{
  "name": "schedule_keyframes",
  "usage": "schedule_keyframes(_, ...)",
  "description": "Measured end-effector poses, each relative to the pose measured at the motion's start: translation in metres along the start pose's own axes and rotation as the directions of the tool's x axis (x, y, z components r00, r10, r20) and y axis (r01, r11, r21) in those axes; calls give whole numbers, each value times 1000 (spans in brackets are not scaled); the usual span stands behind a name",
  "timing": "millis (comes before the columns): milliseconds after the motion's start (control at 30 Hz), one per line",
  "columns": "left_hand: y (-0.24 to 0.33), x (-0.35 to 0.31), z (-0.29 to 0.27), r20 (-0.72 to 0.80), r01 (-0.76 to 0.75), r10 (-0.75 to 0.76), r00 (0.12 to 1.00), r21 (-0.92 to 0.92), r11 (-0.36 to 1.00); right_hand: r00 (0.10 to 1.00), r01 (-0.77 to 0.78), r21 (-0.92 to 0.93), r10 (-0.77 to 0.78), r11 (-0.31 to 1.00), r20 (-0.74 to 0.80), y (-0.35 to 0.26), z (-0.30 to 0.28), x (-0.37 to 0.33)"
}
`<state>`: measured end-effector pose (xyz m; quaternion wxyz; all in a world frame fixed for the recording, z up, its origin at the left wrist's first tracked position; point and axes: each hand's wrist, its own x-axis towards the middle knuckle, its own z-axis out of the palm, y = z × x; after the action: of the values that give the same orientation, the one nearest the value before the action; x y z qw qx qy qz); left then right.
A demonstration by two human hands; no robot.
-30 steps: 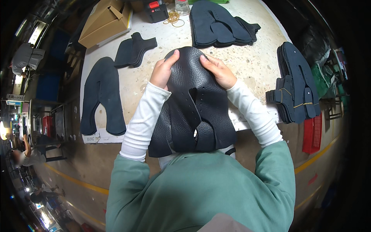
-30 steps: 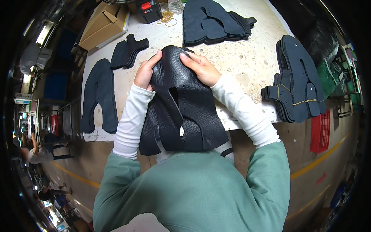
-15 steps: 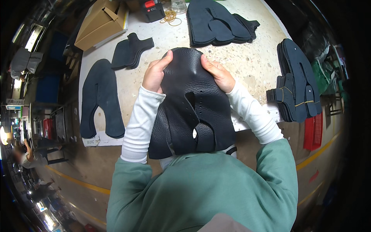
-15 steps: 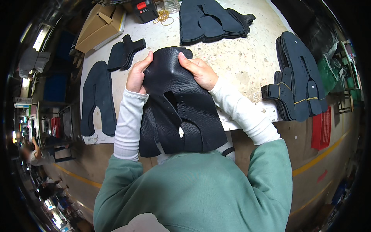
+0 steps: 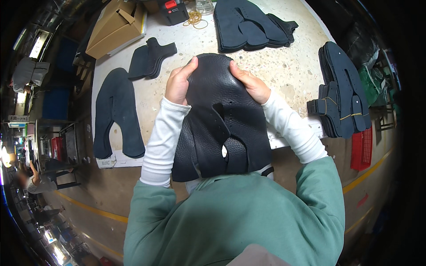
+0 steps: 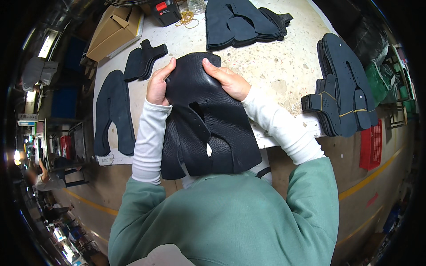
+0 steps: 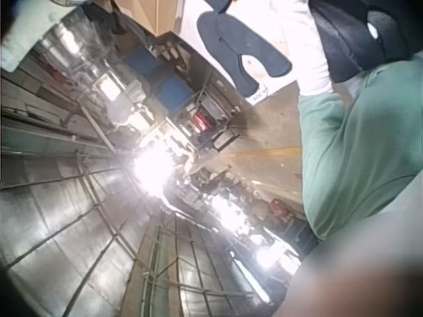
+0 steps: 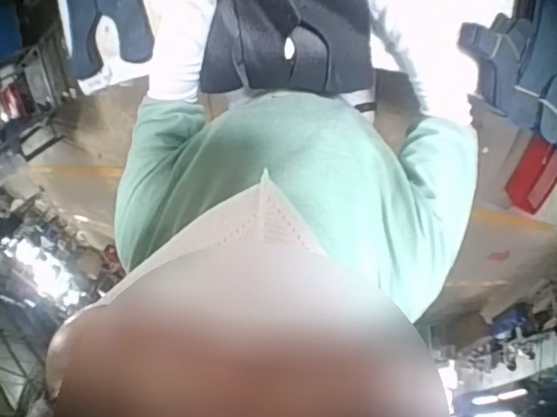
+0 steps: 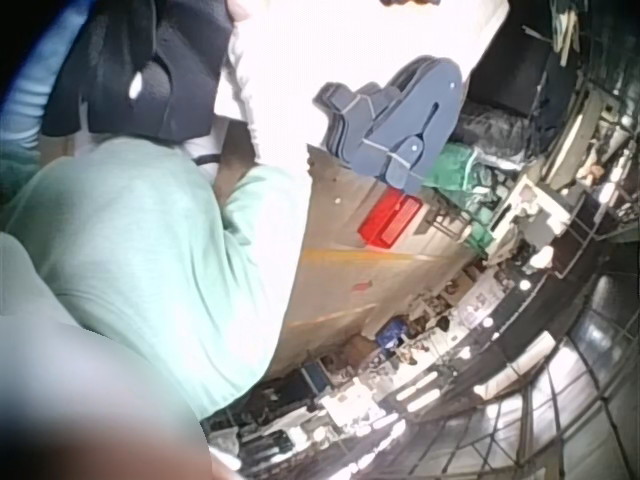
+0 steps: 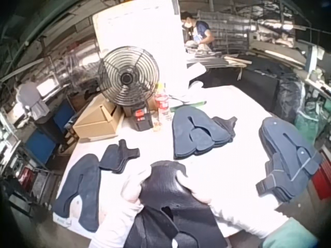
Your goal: The person assembles black leather shoe parts on a workbench. They repeatedly pick up a smaller leather piece, align it with a larger perforated piece, press the edges together, and place the assembled unit on a growing stack. The person also briefly handles a white plastic container and a small white paper item.
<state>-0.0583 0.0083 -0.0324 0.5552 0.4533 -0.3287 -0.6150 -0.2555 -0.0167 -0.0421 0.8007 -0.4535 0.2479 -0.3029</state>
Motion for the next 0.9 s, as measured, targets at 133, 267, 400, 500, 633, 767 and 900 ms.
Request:
schedule_keyframes(133,-3,-2,5,-130,-76,68,989,-61,995,986,-151,-227,164,962,38,-14,-9,1)
schedule_keyframes(267,-7,-10,18,62,-146,136,989,191,971,963,251,-234,-219,939,157,-14,-9,4)
schedule_keyframes(400,-5,-17,29,54,-158,151,987,148,976,965,252,-82,-245,964,92,-9,-6,8)
schedule_keyframes(500,0,-19,30,105,-110,101,989,88,990,980,200,-36,-198,979,35,-6,-5,8)
schedule_keyframes(633,5,-20,27,128,-79,66,990,94,992,989,145,27,-146,989,28,-6,-3,5)
schedule_keyframes(767,4,-20,26,113,-78,64,992,124,989,995,86,71,-82,994,-47,-6,1,2)
schedule_keyframes(900,3,-19,23,141,-75,54,989,142,987,995,56,-51,-60,997,-80,-6,1,1)
